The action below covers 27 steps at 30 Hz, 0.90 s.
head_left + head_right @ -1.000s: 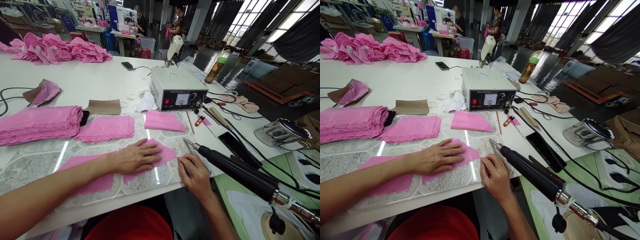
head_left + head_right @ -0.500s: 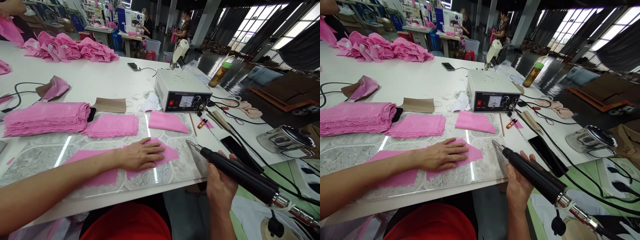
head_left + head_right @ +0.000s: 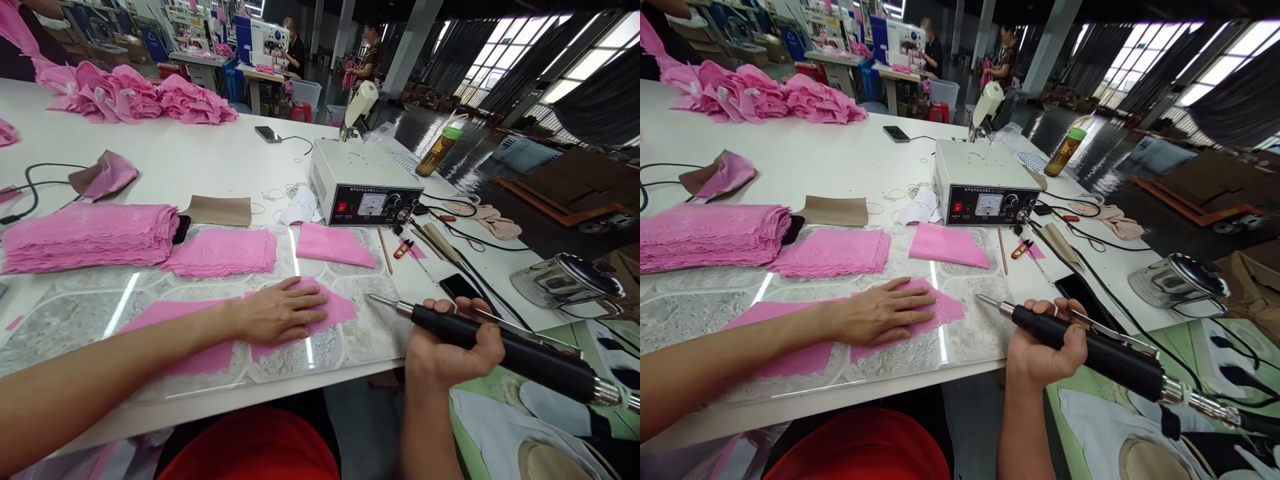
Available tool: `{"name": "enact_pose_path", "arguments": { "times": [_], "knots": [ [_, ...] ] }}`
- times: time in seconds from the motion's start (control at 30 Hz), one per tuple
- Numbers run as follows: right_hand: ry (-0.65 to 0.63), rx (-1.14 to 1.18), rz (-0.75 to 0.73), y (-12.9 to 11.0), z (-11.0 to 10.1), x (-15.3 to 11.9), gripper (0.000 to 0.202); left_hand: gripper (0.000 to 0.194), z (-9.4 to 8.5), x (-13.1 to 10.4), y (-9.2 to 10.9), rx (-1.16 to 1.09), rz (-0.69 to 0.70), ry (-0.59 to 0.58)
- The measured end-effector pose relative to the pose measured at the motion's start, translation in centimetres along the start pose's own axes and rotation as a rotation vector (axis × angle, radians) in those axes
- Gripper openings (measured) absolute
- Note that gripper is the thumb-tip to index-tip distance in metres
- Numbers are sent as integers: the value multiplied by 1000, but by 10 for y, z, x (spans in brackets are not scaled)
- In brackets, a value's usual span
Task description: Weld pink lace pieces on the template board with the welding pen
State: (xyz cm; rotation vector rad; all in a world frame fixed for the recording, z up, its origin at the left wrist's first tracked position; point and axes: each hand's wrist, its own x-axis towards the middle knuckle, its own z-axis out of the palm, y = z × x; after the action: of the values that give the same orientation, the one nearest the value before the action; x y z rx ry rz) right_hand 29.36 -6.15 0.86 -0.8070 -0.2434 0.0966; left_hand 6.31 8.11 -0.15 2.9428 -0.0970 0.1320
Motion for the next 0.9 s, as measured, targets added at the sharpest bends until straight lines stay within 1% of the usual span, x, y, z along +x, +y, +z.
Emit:
{"name": "enact_pose_path", "arguments": {
  "times": [0.13,0.2,0.27,0.5,0.73,0.9],
  "knots": [
    [-133,-26,14,-9,-4,0,24,46,0,0,0,6,10,18],
    [-198,-33,21,-10,-6,-2,23,46,0,0,0,11,11,16],
    [-237,-34,16,-9,-6,-3,20,45,0,0,0,19,10,12],
    [-226,-33,22,-6,-1,-6,16,46,-1,0,2,45,11,13],
    [-289,-74,-44,-4,0,-6,15,45,0,0,2,34,14,37],
    [-297,-64,-28,-3,1,-7,15,45,0,-1,3,33,-3,17]
  ]
}}
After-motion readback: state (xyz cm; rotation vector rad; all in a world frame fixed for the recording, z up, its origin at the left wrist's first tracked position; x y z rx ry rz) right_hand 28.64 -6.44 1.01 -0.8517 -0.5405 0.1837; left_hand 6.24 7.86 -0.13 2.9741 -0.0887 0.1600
